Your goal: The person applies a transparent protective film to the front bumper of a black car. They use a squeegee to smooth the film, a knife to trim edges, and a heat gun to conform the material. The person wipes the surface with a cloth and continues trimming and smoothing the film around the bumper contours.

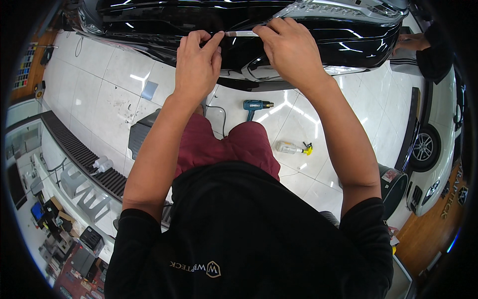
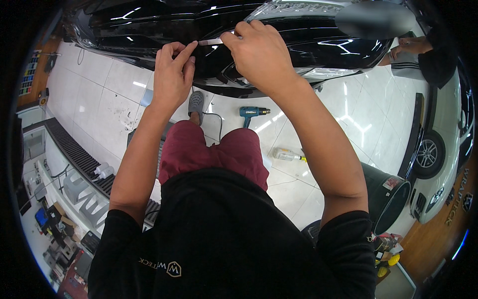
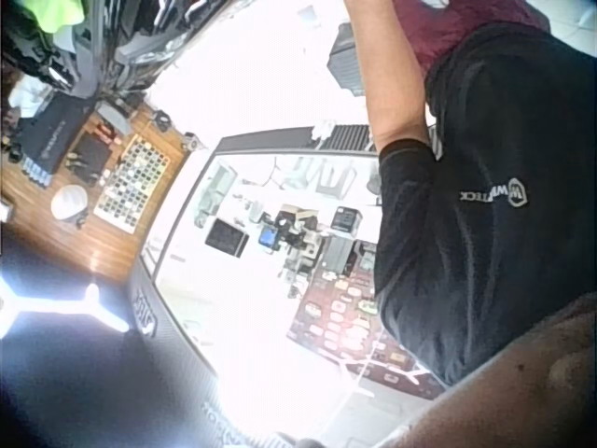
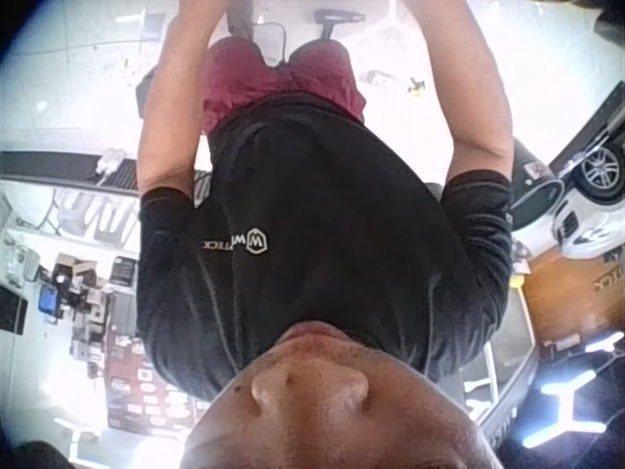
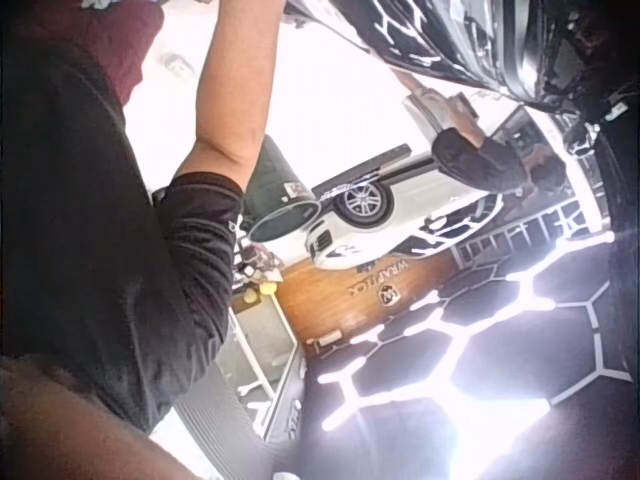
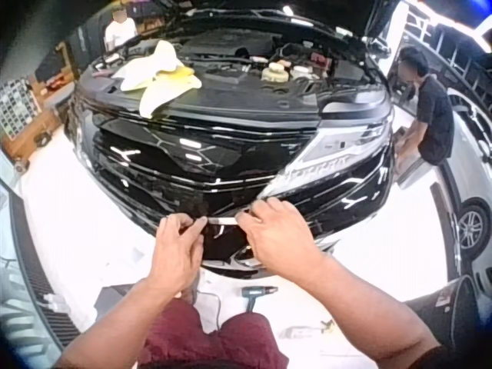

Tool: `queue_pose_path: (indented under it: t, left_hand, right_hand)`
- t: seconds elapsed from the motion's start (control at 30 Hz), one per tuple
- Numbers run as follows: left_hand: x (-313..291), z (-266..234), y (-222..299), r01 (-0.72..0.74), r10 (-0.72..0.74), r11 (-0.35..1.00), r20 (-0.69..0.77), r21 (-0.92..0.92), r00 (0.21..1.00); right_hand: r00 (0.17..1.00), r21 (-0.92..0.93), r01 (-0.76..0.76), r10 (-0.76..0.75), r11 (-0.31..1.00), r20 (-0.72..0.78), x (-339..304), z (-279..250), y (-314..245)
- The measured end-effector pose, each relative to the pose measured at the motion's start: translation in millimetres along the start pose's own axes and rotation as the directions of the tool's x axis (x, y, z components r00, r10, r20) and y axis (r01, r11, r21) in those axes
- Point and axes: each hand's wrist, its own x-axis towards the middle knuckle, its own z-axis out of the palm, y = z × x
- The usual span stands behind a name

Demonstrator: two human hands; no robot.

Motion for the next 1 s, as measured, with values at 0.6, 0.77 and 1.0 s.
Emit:
queue_pose_path:
  t: [0.6,0.77,1.0]
  left_hand:
    - [30,-19,-13,-0.498,0.462,0.821,0.187,0.279,0.867]
    - [50,-36,-24,-0.754,0.65,0.563,0.382,0.338,0.657]
    - [83,-43,-22,-0.887,0.773,0.375,0.438,0.269,0.459]
  right_hand:
    - [0.966,0.126,-0.253,0.257,0.959,-0.018,-39,-18,-13]
    - [0.861,0.398,-0.455,0.507,0.797,-0.031,-94,-21,-23]
    - [0.572,0.694,-0.646,0.804,0.317,0.164,-141,-36,-71]
